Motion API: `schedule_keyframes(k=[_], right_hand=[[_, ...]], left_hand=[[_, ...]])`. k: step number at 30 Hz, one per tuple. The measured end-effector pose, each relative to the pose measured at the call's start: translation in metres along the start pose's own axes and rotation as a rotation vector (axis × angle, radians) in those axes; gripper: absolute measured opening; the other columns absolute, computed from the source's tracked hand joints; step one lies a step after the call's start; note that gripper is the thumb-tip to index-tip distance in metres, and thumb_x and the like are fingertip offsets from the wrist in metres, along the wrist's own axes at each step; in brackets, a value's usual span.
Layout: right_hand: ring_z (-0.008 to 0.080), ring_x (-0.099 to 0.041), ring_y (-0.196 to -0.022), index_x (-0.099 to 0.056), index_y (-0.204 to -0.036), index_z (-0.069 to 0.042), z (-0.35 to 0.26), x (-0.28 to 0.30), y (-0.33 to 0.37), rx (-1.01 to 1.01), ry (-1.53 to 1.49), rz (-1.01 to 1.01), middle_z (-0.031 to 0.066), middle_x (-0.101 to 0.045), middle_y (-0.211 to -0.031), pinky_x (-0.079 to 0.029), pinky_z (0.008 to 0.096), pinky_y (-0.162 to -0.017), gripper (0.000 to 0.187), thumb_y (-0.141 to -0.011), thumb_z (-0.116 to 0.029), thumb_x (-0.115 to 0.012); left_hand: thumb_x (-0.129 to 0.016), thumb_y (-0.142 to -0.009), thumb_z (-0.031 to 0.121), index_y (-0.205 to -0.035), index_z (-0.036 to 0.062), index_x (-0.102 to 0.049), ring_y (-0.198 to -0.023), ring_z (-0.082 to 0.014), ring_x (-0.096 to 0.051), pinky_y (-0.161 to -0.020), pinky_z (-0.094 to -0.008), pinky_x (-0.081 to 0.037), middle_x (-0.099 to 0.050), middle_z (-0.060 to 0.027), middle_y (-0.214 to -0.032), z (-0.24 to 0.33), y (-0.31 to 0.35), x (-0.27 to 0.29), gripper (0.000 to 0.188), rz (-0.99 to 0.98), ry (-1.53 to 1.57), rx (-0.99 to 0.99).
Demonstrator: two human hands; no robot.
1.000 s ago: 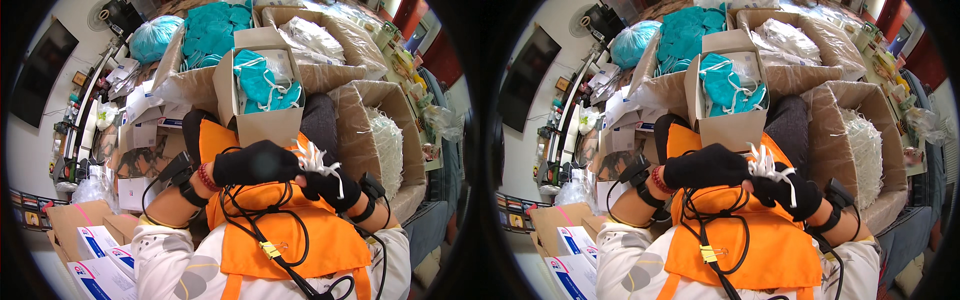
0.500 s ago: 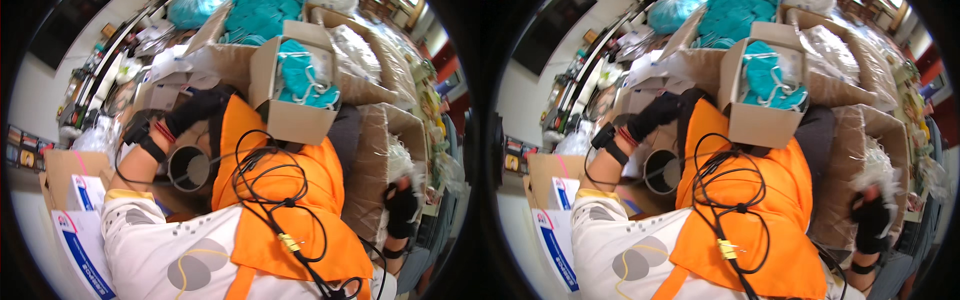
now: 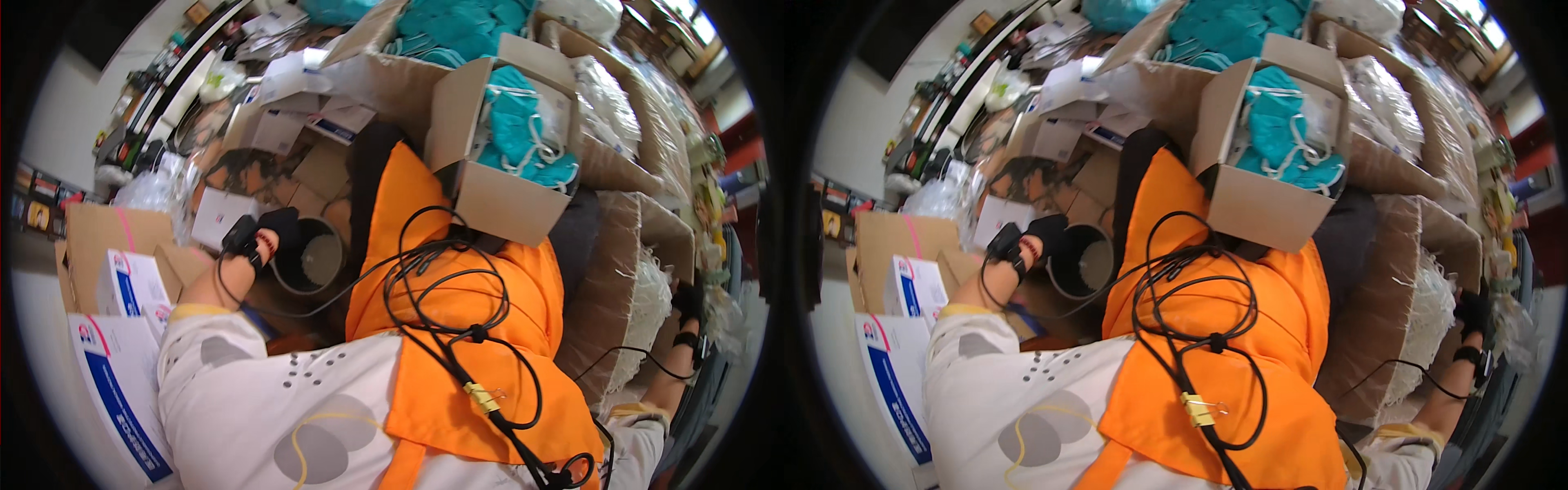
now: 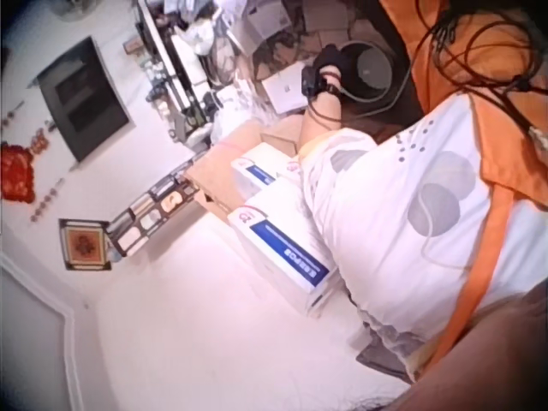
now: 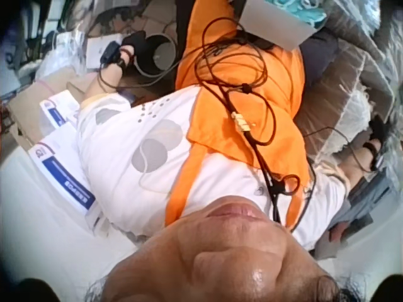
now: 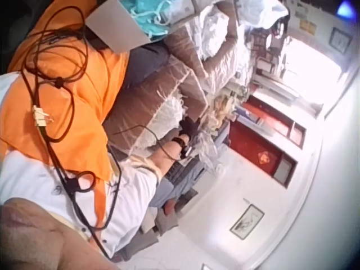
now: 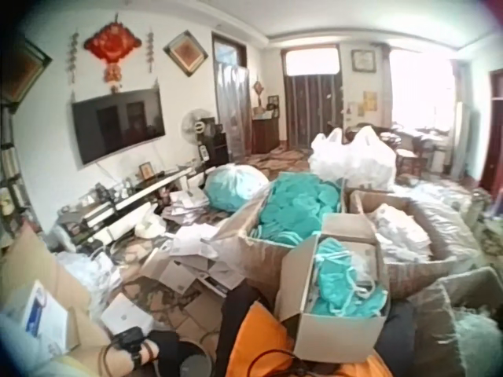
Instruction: Sorting and organizing face masks from a shipping box into individual smaller boxes.
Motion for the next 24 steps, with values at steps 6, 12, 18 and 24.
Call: schedule_keyframes(k=[6, 12, 18, 24], right_hand=[[0.0336, -0.064, -0.088, -0.064, -0.109, -0.005, -0.038, 0.07, 0.014, -0.653, -0.067, 0.027, 0.0187, -0.068, -0.096, -0.05, 0.0444, -0.079, 0.035, -0.079, -0.021, -0.07], [0.0335, -0.062, -0.103, -0.068, -0.098, -0.006, -0.207, 0.124, -0.02, 0.07, -0.246, 0.508, 0.0145, -0.067, -0.105, -0.047, 0.0391, -0.095, 0.022, -0.078, -0.015, -0.069], [0.0337, -0.062, -0.093, -0.066, -0.09, -0.008, -0.373, 0.156, -0.077, 0.363, -0.576, 0.714, 0.0135, -0.064, -0.093, -0.05, 0.0405, -0.08, 0.015, -0.076, -0.012, -0.07], [0.0329, -0.062, -0.093, -0.065, -0.095, -0.011, -0.423, 0.17, -0.14, 0.388, -0.651, 0.469, 0.0116, -0.062, -0.092, -0.051, 0.0412, -0.079, 0.02, -0.075, -0.011, -0.069]], left_hand=[[-0.058, -0.085, 0.02, -0.094, 0.0107, -0.067, -0.083, -0.0328, -0.066, -0.073, -0.0441, -0.053, -0.068, -0.0131, -0.09, 0.046, -0.037, 0.066, 0.015, 0.422, -0.148, -0.414], [-0.061, -0.087, 0.029, -0.091, 0.0093, -0.068, -0.081, -0.0334, -0.066, -0.07, -0.0405, -0.052, -0.068, -0.0128, -0.086, 0.168, -0.048, 0.146, 0.022, 0.613, 0.447, -0.47], [-0.068, -0.082, 0.03, -0.104, 0.0057, -0.065, -0.094, -0.0361, -0.066, -0.082, -0.0425, -0.052, -0.069, -0.0154, -0.098, 0.294, -0.047, 0.212, 0.033, 0.67, 0.701, -0.688], [-0.075, -0.075, 0.028, -0.118, 0.0051, -0.058, -0.101, -0.0361, -0.065, -0.088, -0.0431, -0.051, -0.067, -0.0192, -0.108, 0.35, -0.089, 0.229, 0.052, 0.497, 0.509, -0.407]])
Point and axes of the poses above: each hand's wrist, its own y-axis away from the middle knuckle, its own x-axis out of the back of the hand, z = x × y, the point moved 2 cm from there along -y, towards the middle knuckle
